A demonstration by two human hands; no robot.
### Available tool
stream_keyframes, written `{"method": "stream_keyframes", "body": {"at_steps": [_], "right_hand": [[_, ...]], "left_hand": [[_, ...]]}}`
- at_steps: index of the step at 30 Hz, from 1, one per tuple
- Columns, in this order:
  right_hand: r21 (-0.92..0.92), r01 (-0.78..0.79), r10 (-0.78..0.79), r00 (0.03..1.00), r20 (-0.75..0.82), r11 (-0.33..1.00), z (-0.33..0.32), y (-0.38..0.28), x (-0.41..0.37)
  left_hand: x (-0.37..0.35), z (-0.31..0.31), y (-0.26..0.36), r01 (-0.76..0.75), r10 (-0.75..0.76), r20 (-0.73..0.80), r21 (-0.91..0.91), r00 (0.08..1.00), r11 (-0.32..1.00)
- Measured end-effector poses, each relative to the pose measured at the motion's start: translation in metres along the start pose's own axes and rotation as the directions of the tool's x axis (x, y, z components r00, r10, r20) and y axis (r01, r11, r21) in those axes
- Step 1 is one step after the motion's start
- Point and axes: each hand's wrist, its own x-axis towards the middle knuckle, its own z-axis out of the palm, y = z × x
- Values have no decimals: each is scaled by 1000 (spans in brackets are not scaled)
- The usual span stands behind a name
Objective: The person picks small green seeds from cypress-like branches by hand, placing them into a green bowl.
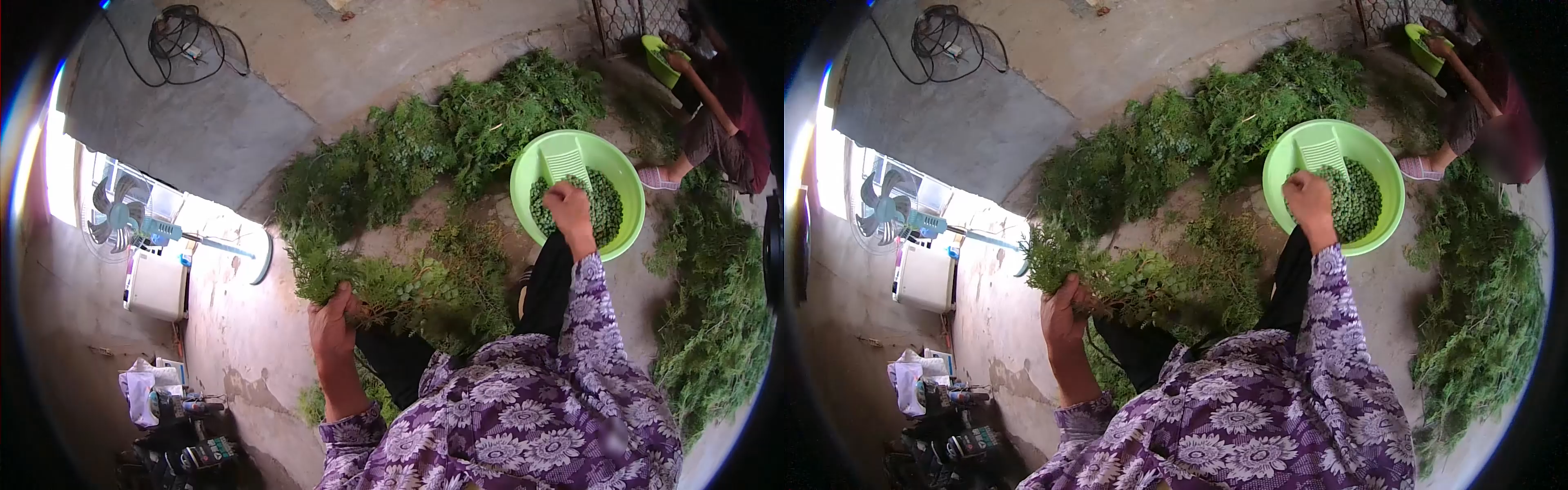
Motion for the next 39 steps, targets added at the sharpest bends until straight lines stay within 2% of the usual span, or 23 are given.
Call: {"method": "stream_keyframes", "body": {"at_steps": [1, 2, 6, 8, 9, 11, 12, 15, 19, 21, 22, 24, 25, 27, 28, 30, 32, 34, 35, 36, 37, 38, 39], "right_hand": [[242, -158, 109, 973, 206, 957, 5, -3, -9], [428, -346, 154, 893, 422, 835, 8, -9, -17], [563, -123, -260, 793, 551, 818, -5, -87, -43], [592, -36, -420, 672, 611, 805, -10, -120, -52], [592, -35, -420, 672, 610, 805, -3, -128, -57], [719, 226, -692, 560, 456, 657, 12, -139, -66], [720, 225, -693, 557, 458, 657, 13, -145, -69], [603, 233, -641, 391, 660, 763, 19, -159, -76], [566, 216, -605, 330, 724, 796, 33, -157, -85], [663, -1, -601, 421, 679, 748, 40, -151, -95], [659, -2, -597, 419, 684, 753, 42, -149, -98], [638, -321, -499, 419, 758, 700, 43, -149, -101], [635, -320, -496, 419, 761, 703, 42, -150, -100], [678, -483, -526, 429, 735, 554, 35, -155, -95], [677, -481, -523, 430, 736, 557, 32, -156, -91], [607, -606, -452, 411, 792, 514, 26, -156, -86], [596, -631, -404, 440, 802, 497, 22, -152, -82], [586, -656, -360, 462, 810, 476, 20, -151, -82], [535, -713, -287, 452, 845, 453, 20, -152, -83], [483, -766, -212, 434, 876, 424, 19, -151, -84], [429, -815, -136, 410, 902, 389, 19, -152, -85], [426, -816, -136, 406, 904, 392, 17, -153, -86], [400, -828, -119, 385, 915, 393, 16, -156, -85]], "left_hand": [[0, 2, 0, -2, 2, 3, 1, 1000, 1000], [1, 4, 0, -11, 11, 8, 3, 1000, 1000], [-3, 12, 3, -7, 7, 16, 36, 1000, 999], [1, 7, -5, 10, -11, 40, 45, 999, 999], [3, 5, -7, 25, -28, 63, 51, 998, 998], [0, 9, -9, 57, -63, 88, 69, 994, 996], [-3, 11, -10, 89, -99, 112, 89, 989, 992], [-6, 17, -12, 107, -124, 169, 105, 978, 989], [-4, 16, -12, 72, -94, 191, 119, 977, 990], [-3, 13, -10, 72, -98, 197, 137, 975, 988], [-3, 11, -11, 77, -102, 196, 133, 975, 988], [-1, 6, -11, 87, -113, 158, 161, 981, 983], [-2, 5, -11, 90, -115, 160, 157, 980, 984], [-5, 4, -9, -229, 202, 114, 352, 973, 908], [-8, 2, -7, -229, 200, 117, 348, 973, 909], [-17, -3, -3, -504, 563, 58, 526, 824, 685], [-33, -11, 2, -515, 583, 78, 574, 808, 637], [-45, -20, 1, -310, 242, 227, 342, 943, 887], [-47, -16, 3, -203, 99, 286, 362, 953, 910], [-42, -13, -4, -201, 99, 281, 361, 954, 911], [-34, -11, -14, -147, 5, 327, 410, 945, 900], [-29, -8, -22, -96, -90, 367, 460, 926, 883], [-27, -2, -26, -95, -90, 365, 459, 926, 883]]}}
